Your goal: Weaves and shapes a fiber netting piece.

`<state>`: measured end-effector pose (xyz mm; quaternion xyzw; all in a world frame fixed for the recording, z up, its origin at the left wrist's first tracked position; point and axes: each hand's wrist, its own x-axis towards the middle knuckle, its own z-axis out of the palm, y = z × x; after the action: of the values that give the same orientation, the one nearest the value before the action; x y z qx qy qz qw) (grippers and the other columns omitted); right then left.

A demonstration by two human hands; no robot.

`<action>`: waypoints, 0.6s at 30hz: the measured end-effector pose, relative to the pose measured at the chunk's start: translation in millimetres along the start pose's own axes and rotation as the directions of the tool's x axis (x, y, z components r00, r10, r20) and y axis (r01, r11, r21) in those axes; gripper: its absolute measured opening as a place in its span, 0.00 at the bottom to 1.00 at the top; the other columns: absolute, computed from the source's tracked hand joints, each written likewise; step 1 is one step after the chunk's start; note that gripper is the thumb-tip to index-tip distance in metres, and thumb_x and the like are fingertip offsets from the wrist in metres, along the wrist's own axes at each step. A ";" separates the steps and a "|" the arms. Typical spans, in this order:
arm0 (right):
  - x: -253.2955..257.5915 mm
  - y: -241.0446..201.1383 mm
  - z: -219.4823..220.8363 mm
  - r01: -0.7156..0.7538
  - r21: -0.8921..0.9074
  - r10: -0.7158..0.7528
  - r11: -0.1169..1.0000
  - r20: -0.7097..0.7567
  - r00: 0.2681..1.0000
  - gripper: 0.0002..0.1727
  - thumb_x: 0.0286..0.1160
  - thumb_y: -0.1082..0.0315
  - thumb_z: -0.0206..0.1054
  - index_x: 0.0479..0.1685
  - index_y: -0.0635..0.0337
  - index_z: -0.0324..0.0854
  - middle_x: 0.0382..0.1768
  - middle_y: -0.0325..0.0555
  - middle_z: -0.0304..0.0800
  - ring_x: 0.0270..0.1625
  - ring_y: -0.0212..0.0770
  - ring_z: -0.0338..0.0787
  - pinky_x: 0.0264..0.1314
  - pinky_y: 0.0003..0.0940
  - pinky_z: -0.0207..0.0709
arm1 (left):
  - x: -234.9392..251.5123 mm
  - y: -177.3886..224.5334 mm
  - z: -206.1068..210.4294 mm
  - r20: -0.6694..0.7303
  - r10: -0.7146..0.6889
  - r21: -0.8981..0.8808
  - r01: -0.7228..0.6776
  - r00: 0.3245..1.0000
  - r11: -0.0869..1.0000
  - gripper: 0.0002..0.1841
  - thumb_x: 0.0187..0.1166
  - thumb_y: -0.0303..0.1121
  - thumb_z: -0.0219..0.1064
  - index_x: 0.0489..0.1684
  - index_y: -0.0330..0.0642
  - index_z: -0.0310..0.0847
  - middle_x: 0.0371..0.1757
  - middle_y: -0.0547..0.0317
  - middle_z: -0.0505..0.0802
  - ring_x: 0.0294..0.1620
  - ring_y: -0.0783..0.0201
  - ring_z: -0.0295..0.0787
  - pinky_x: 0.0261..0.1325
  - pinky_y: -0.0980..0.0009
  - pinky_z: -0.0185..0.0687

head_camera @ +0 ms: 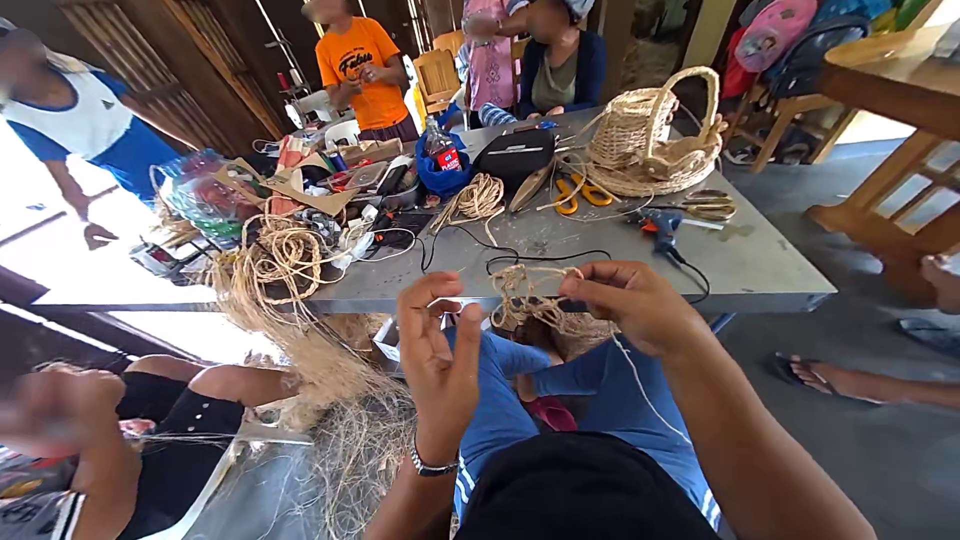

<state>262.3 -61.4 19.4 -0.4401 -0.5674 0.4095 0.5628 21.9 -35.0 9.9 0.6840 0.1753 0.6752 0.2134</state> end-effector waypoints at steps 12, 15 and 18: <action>-5.2 -6.9 0.3 0.089 0.015 -0.090 0.996 0.065 0.994 0.06 0.78 0.64 0.72 0.39 0.55 0.92 0.30 0.33 0.90 0.26 0.21 0.78 0.30 0.16 0.71 | -6.9 -10.8 40.6 0.187 0.025 0.068 -0.038 0.982 0.997 0.09 0.87 0.28 0.59 0.57 0.37 0.81 0.60 0.54 0.90 0.59 0.61 0.88 0.60 0.62 0.87; -6.5 -12.3 0.2 0.126 -0.068 -0.120 0.990 0.089 0.989 0.05 0.76 0.65 0.73 0.39 0.56 0.92 0.30 0.35 0.91 0.30 0.23 0.84 0.35 0.18 0.78 | -3.0 -18.2 45.1 0.198 0.090 0.098 -0.111 0.976 0.989 0.07 0.87 0.28 0.60 0.53 0.40 0.81 0.64 0.52 0.88 0.70 0.57 0.84 0.68 0.57 0.85; -9.1 -15.9 0.5 0.152 -0.142 -0.137 0.978 0.108 0.985 0.05 0.76 0.66 0.73 0.38 0.57 0.92 0.32 0.35 0.92 0.33 0.24 0.87 0.38 0.19 0.81 | -5.4 -21.7 49.4 0.162 0.119 0.128 -0.140 0.980 0.982 0.03 0.82 0.27 0.64 0.47 0.42 0.79 0.59 0.54 0.87 0.68 0.60 0.83 0.67 0.61 0.84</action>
<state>261.0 -74.6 32.1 -0.4181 -0.6540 0.3446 0.5279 72.2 -22.2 -6.0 0.7572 0.1597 0.6190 0.1339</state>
